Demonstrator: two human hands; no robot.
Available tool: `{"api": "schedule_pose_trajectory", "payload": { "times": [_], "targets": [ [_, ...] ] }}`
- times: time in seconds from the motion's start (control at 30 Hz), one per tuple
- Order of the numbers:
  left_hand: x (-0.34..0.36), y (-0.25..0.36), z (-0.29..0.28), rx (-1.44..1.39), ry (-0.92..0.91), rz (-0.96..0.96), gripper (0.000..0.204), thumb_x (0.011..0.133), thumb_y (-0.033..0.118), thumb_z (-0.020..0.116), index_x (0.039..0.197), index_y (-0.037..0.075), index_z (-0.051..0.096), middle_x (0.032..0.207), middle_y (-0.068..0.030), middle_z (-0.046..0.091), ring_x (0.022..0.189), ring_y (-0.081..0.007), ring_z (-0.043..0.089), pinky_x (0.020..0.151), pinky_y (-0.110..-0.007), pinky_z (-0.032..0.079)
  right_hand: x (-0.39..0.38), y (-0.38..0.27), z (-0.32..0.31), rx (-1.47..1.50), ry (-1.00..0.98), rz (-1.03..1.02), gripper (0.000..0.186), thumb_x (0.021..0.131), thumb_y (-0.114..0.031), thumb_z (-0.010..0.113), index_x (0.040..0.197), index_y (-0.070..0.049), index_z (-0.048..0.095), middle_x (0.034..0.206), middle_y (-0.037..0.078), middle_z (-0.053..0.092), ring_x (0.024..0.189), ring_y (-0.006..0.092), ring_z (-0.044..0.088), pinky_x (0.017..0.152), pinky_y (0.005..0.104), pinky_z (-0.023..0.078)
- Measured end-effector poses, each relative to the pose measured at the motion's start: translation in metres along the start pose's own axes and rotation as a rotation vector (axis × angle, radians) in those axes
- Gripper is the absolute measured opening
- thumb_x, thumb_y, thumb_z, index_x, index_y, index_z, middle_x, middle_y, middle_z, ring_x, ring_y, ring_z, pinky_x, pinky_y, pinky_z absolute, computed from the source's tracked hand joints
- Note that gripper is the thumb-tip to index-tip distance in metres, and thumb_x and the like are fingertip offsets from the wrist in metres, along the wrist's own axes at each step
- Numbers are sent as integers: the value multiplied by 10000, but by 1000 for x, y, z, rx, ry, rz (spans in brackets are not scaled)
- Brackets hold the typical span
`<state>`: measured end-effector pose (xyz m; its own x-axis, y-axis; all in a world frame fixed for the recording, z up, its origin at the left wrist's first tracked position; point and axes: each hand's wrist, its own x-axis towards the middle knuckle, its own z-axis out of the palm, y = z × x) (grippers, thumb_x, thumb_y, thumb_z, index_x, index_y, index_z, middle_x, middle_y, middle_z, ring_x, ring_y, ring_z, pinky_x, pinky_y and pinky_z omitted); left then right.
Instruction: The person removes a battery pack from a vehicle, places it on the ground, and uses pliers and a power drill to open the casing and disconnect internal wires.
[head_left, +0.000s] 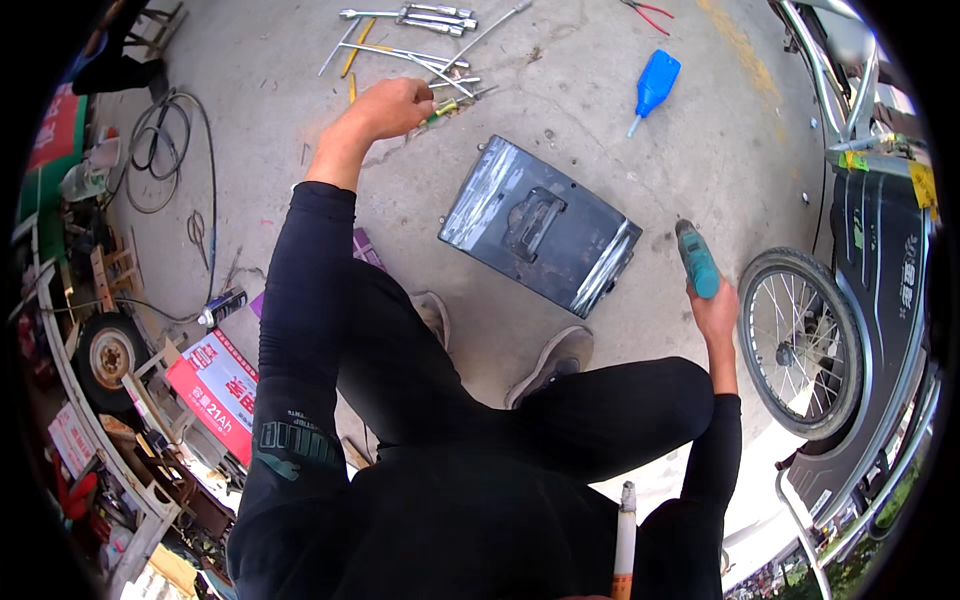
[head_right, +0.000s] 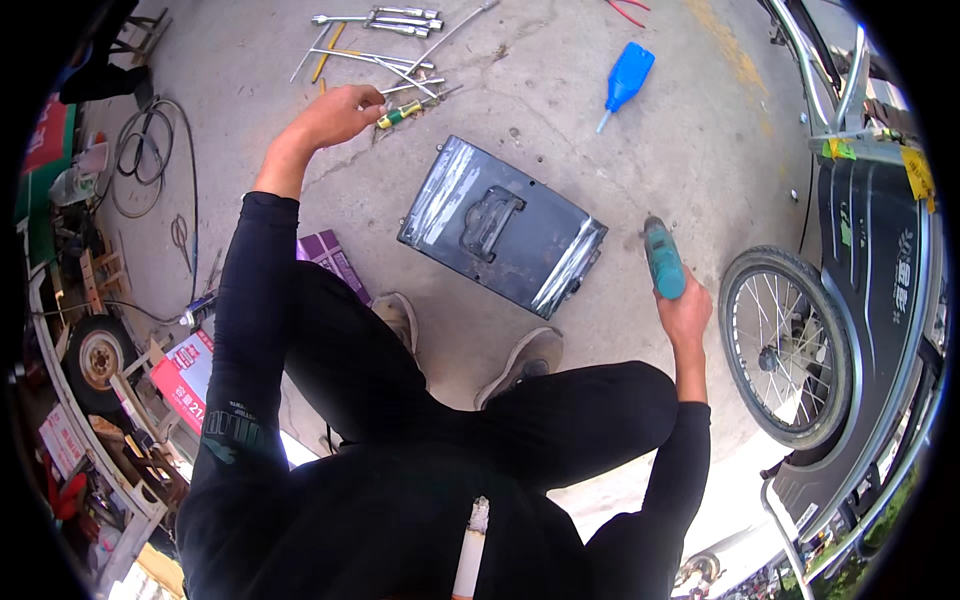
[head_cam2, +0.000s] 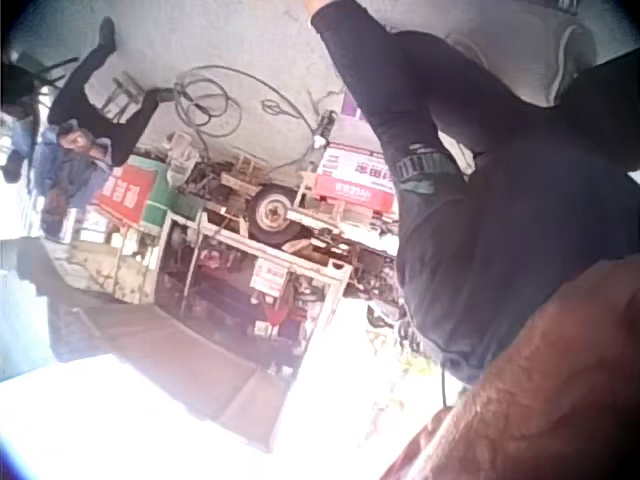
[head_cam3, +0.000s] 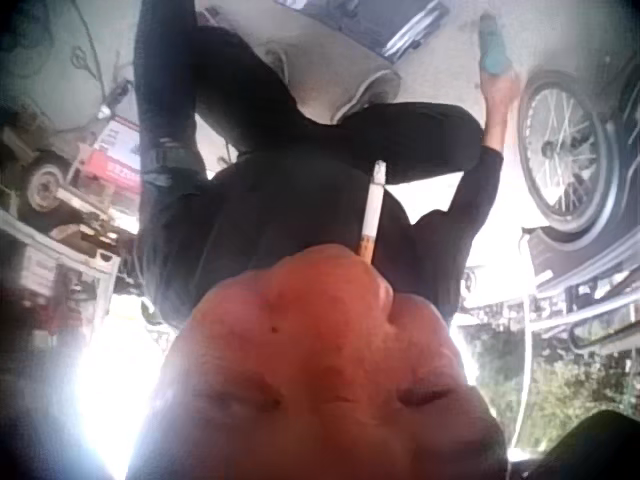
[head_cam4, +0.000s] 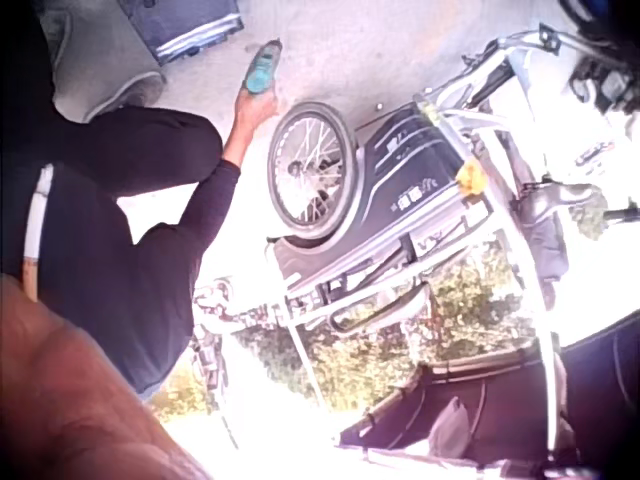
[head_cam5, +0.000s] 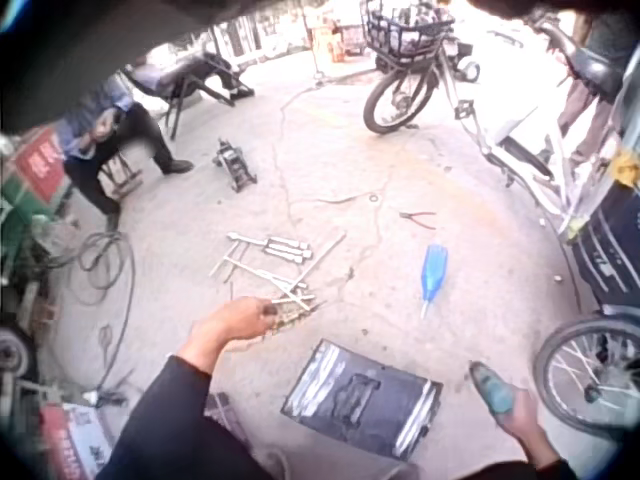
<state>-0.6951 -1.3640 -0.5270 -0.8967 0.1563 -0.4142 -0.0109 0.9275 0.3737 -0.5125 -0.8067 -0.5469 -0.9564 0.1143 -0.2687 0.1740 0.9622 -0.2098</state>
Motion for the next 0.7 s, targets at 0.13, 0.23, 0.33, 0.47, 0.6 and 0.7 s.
{"api": "schedule_pose_trajectory", "payload": {
  "times": [0.13,0.23,0.33,0.47,0.6,0.7],
  "targets": [
    [-15,-64,2,26,29,-241,388,972,320,592,1192,27,721,1111,-187,744,970,-319,719,879,-418,550,-68,29,80,-23,146,-87,405,801,-80,726,1204,-80,691,936,160,717,881,384,694,752,494,545],
    [-39,-115,41,-56,-205,-340,420,953,331,599,1217,27,718,1072,-151,745,949,-256,715,846,-403,547,-97,45,144,-236,167,-210,526,741,-51,759,1256,-80,655,879,90,638,857,324,649,736,451,518],
    [-46,-90,37,-209,-345,-441,470,961,339,598,1280,3,676,1130,-136,726,1000,-226,700,869,-392,535,-114,61,174,-228,102,-218,621,680,-33,788,1277,-65,620,931,90,609,928,311,615,848,443,478],
    [-49,-95,19,-281,-20,-326,484,984,330,589,1301,-30,652,1169,-133,718,998,-226,694,895,-408,531,-112,64,184,-213,14,-281,711,667,-57,815,1335,-53,570,1014,100,612,1009,308,594,958,425,451],
    [-40,-83,7,-36,12,-218,435,963,330,610,1225,-8,690,1125,-190,736,999,-315,706,899,-428,537,-90,72,171,-164,-198,-311,661,715,-120,818,1334,-41,601,1069,145,695,1027,357,660,901,462,520],
    [-9,-26,23,224,-74,-79,355,947,308,625,1132,17,709,1083,-219,732,1018,-405,687,897,-474,532,-56,57,121,-179,-593,-83,539,795,-194,797,1292,-52,648,1066,168,741,1011,367,702,860,476,556]
  ]
}}
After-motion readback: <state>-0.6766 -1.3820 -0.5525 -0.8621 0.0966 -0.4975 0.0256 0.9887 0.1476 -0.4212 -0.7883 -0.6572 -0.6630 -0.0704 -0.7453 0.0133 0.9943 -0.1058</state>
